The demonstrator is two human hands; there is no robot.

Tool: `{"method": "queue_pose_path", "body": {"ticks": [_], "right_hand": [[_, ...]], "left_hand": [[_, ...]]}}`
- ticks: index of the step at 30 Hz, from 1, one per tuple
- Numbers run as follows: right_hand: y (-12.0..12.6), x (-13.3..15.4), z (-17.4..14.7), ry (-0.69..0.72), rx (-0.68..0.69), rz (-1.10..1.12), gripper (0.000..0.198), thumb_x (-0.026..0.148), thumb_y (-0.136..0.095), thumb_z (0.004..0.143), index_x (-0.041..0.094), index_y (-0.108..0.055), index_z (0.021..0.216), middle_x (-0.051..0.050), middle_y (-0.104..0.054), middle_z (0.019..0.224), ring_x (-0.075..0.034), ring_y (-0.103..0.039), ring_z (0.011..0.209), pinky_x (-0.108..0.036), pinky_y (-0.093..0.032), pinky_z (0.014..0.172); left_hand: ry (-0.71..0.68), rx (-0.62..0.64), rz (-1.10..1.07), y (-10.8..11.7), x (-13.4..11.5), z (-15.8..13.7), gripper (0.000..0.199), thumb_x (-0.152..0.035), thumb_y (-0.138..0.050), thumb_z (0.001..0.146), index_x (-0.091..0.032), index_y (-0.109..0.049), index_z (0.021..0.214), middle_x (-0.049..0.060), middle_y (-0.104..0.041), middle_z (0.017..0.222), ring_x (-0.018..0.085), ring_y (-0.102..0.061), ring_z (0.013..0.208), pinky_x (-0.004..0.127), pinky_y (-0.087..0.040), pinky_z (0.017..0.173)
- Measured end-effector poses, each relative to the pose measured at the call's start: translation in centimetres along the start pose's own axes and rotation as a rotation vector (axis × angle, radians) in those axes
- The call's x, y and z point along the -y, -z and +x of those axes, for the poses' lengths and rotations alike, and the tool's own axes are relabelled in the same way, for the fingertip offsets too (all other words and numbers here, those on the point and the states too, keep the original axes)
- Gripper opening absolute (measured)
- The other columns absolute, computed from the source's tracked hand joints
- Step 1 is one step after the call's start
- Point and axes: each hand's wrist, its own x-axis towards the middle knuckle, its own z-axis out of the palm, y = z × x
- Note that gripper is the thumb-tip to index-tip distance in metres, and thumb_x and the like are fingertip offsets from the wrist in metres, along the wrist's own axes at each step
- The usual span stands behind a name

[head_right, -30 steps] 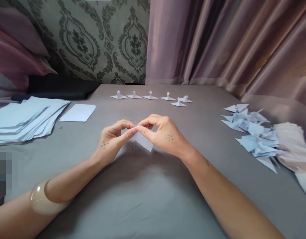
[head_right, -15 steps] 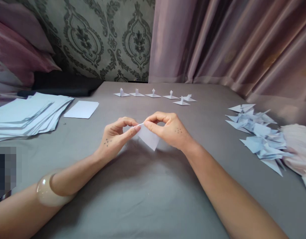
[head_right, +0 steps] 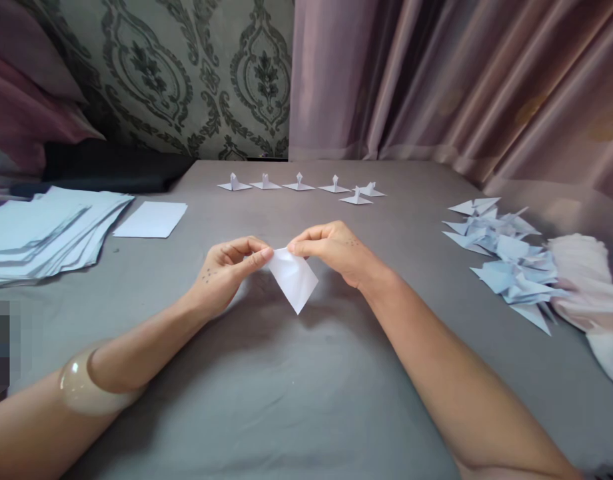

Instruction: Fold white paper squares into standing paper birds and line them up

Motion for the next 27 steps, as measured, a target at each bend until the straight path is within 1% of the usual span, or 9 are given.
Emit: {"method": "queue_pose_path", "body": {"ticks": [6, 9, 12, 15, 17, 20, 23, 25, 27], "right_hand": [[0.1, -0.2, 0.0, -0.022, 0.035, 0.057, 0.013, 0.033, -0.076, 0.065, 0.021, -0.071, 0.064, 0.0, -0.069, 0.073, -0.015, -0.059, 0.076, -0.03, -0.043, 0.078], [0.2, -0.4, 0.1, -0.027, 0.061, 0.078, 0.014, 0.034, -0.077, 0.064, 0.021, -0.072, 0.065, 0.0, -0.069, 0.074, -0.015, -0.059, 0.077, -0.03, -0.043, 0.078], [0.4, -0.6, 0.2, -0.047, 0.062, 0.087, 0.016, 0.036, -0.076, 0.065, 0.02, -0.073, 0.067, 0.001, -0.065, 0.068, -0.012, -0.053, 0.068, -0.028, -0.041, 0.068], [0.4, -0.9, 0.4, -0.044, 0.026, 0.15, 0.02, 0.038, -0.076, 0.067, 0.019, -0.073, 0.074, 0.002, -0.062, 0.064, -0.01, -0.051, 0.062, -0.026, -0.041, 0.063], [0.3, -1.3, 0.6, -0.007, -0.023, 0.199, 0.023, 0.039, -0.075, 0.069, 0.019, -0.072, 0.079, 0.0, -0.065, 0.07, -0.011, -0.058, 0.068, -0.027, -0.046, 0.068], [-0.1, -2.1, 1.0, 0.046, -0.082, 0.223, 0.025, 0.039, -0.076, 0.071, 0.019, -0.07, 0.084, -0.001, -0.069, 0.081, -0.013, -0.065, 0.08, -0.03, -0.05, 0.08], [-0.7, -3.3, 1.4, 0.08, -0.066, 0.241, 0.023, 0.037, -0.074, 0.073, 0.019, -0.069, 0.086, -0.001, -0.07, 0.086, -0.014, -0.067, 0.086, -0.032, -0.05, 0.089], [-1.0, -4.1, 1.5, 0.085, -0.039, 0.248, 0.021, 0.036, -0.073, 0.074, 0.019, -0.069, 0.086, -0.001, -0.07, 0.085, -0.014, -0.067, 0.089, -0.032, -0.049, 0.094], [-1.3, -4.7, 1.5, 0.071, -0.014, 0.252, 0.019, 0.035, -0.071, 0.076, 0.019, -0.068, 0.086, -0.001, -0.071, 0.085, -0.014, -0.067, 0.091, -0.032, -0.048, 0.096]], "left_hand": [[0.098, 0.005, -0.162, -0.3, 0.0, 0.0, 0.019, -0.035, -0.074, 0.076, -0.018, -0.068, 0.069, 0.001, -0.063, 0.072, 0.012, -0.055, 0.069, 0.027, -0.041, 0.068], [0.138, -0.024, -0.215, -0.4, 0.1, 0.1, 0.022, -0.035, -0.078, 0.071, -0.017, -0.067, 0.065, 0.0, -0.062, 0.069, 0.011, -0.053, 0.067, 0.026, -0.04, 0.067], [0.116, -0.07, -0.231, -0.3, 0.3, 0.4, 0.026, -0.038, -0.078, 0.071, -0.017, -0.065, 0.063, -0.001, -0.06, 0.067, 0.012, -0.053, 0.068, 0.026, -0.04, 0.069], [0.05, -0.199, -0.193, 0.0, 0.5, 0.6, 0.029, -0.045, -0.071, 0.077, -0.018, -0.066, 0.068, 0.0, -0.062, 0.071, 0.014, -0.055, 0.076, 0.028, -0.04, 0.076], [0.004, -0.28, -0.095, 0.1, 0.6, 0.7, 0.03, -0.049, -0.068, 0.079, -0.02, -0.066, 0.073, 0.001, -0.064, 0.077, 0.016, -0.055, 0.08, 0.029, -0.04, 0.078], [-0.121, -0.291, 0.239, 0.2, 0.5, 0.4, 0.026, -0.045, -0.073, 0.075, -0.021, -0.065, 0.078, 0.001, -0.066, 0.083, 0.018, -0.054, 0.086, 0.033, -0.039, 0.083], [-0.277, -0.301, 0.568, 0.0, 0.6, 0.1, 0.021, -0.034, -0.075, 0.075, -0.022, -0.062, 0.086, -0.001, -0.067, 0.088, 0.019, -0.052, 0.09, 0.037, -0.034, 0.091], [-0.35, -0.31, 0.707, 0.0, 0.9, 0.0, 0.015, -0.028, -0.071, 0.08, -0.022, -0.06, 0.089, -0.001, -0.067, 0.088, 0.018, -0.053, 0.088, 0.038, -0.031, 0.091], [-0.463, -0.277, 0.853, 0.0, 1.2, 0.0, 0.003, -0.023, -0.063, 0.086, -0.022, -0.06, 0.086, -0.001, -0.068, 0.085, 0.018, -0.053, 0.087, 0.037, -0.03, 0.088]]}}
